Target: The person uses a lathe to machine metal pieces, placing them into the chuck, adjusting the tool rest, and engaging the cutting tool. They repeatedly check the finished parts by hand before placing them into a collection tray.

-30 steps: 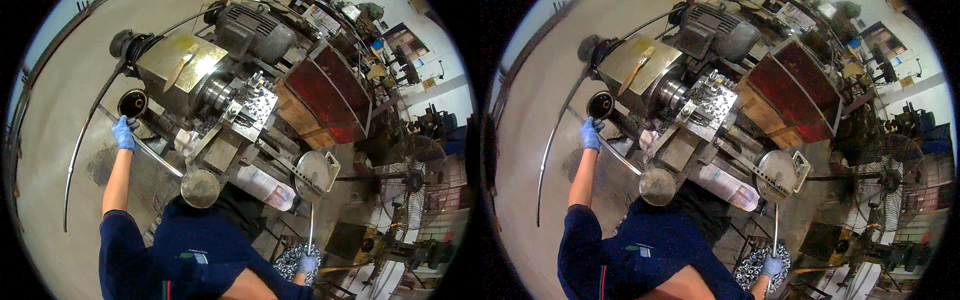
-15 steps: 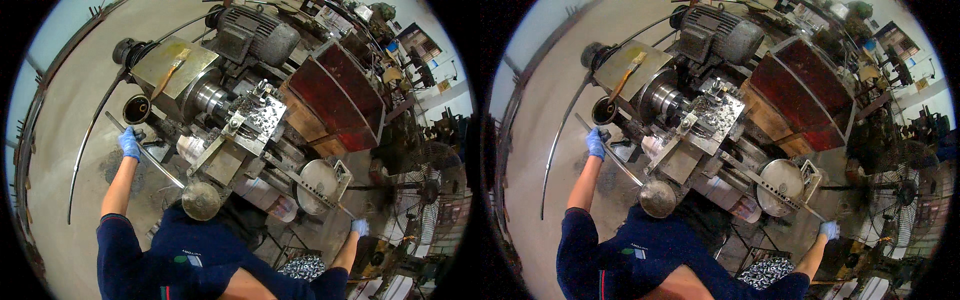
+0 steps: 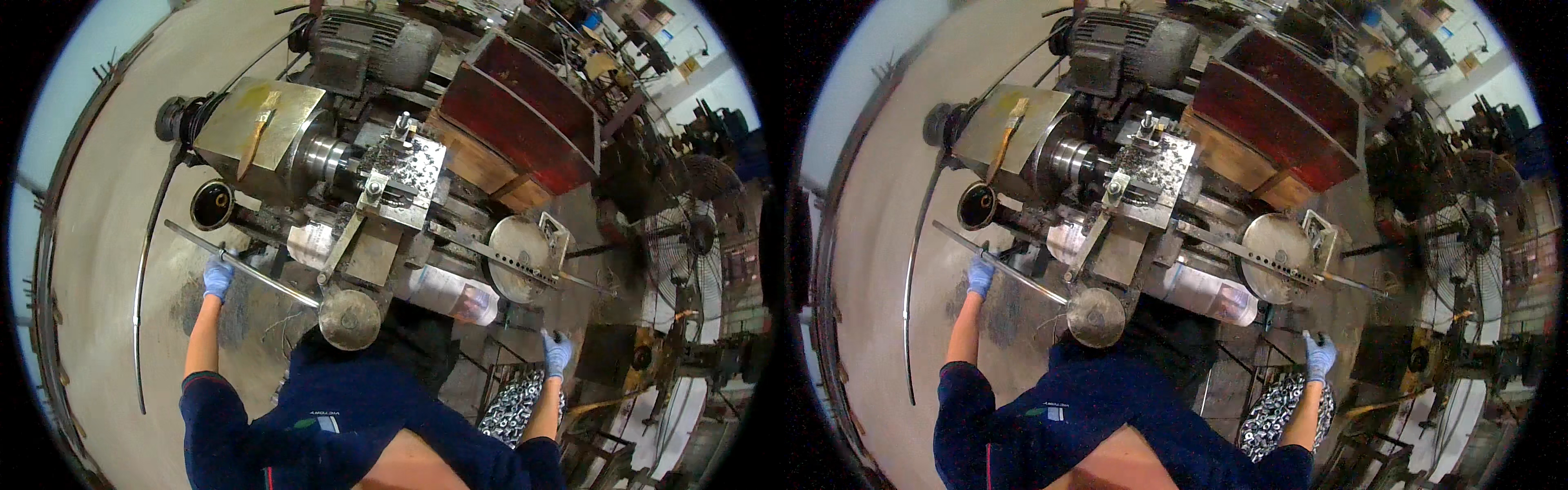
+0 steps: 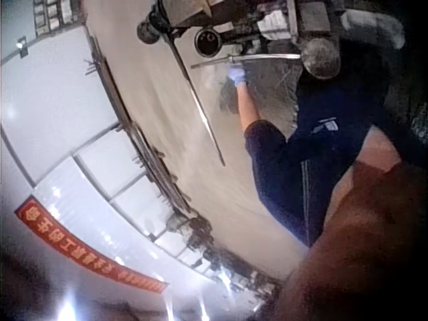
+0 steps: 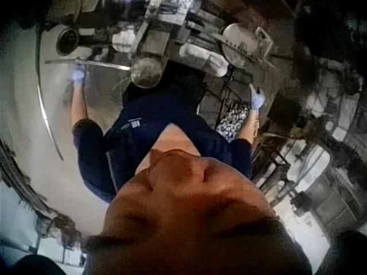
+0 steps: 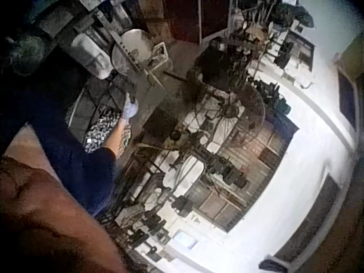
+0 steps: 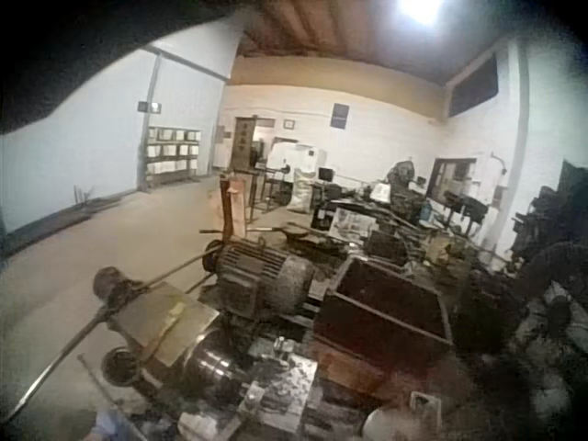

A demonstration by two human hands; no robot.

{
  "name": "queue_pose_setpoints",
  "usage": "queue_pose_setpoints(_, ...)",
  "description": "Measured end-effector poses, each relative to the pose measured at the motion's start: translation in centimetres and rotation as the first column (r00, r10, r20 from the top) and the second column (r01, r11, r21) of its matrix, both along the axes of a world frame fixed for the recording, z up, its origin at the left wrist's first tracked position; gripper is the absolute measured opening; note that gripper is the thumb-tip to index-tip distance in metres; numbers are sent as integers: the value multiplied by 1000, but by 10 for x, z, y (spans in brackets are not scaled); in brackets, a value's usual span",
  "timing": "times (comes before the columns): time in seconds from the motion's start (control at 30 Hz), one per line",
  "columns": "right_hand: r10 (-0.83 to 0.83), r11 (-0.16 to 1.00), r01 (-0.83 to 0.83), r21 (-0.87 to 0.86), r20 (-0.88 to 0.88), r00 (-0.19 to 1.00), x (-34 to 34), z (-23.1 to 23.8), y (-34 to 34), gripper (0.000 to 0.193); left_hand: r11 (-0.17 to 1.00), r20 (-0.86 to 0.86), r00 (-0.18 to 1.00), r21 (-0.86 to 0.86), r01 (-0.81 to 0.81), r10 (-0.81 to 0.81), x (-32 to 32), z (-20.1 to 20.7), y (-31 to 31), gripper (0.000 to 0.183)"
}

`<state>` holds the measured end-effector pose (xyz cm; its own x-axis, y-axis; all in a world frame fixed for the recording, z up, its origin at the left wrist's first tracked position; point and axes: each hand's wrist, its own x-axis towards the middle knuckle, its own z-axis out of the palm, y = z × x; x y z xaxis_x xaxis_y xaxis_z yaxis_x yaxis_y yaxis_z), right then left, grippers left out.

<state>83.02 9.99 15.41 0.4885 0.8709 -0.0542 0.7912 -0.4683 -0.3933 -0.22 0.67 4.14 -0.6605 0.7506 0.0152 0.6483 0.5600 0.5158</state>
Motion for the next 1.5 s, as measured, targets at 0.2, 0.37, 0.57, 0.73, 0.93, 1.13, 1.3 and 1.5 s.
queue_pose_setpoints(0.2,111,993,-103,55,-167,980,-47,3,-29,48,718,-293,707,-549,427,-644,15,-4,43,39)
queue_pose_setpoints(0.37,133,989,-111,97,-266,955,-104,26,-38,43,990,-157,987,-132,-48,27,82,-37,50,39)
queue_pose_setpoints(0.57,557,830,-526,185,-262,788,-232,100,4,47,901,-244,889,-306,308,-387,24,-74,45,30)
queue_pose_setpoints(0.73,879,416,-834,362,76,471,-331,127,46,50,675,-253,675,-555,486,-693,-12,-58,27,26)
queue_pose_setpoints(0.93,927,322,-946,19,197,320,-400,144,77,62,868,-163,855,-172,466,-492,29,-26,40,26)
queue_pose_setpoints(1.13,927,355,-931,-87,158,339,-427,138,80,54,810,54,889,-389,439,-455,-48,-61,7,38)
queue_pose_setpoints(1.3,933,358,-925,-123,69,352,-412,147,76,61,807,253,832,-223,546,-493,-68,-60,12,29)
queue_pose_setpoints(1.5,839,531,-821,212,6,544,-333,131,35,63,992,788,615,-39,123,-45,-45,-11,18,20)
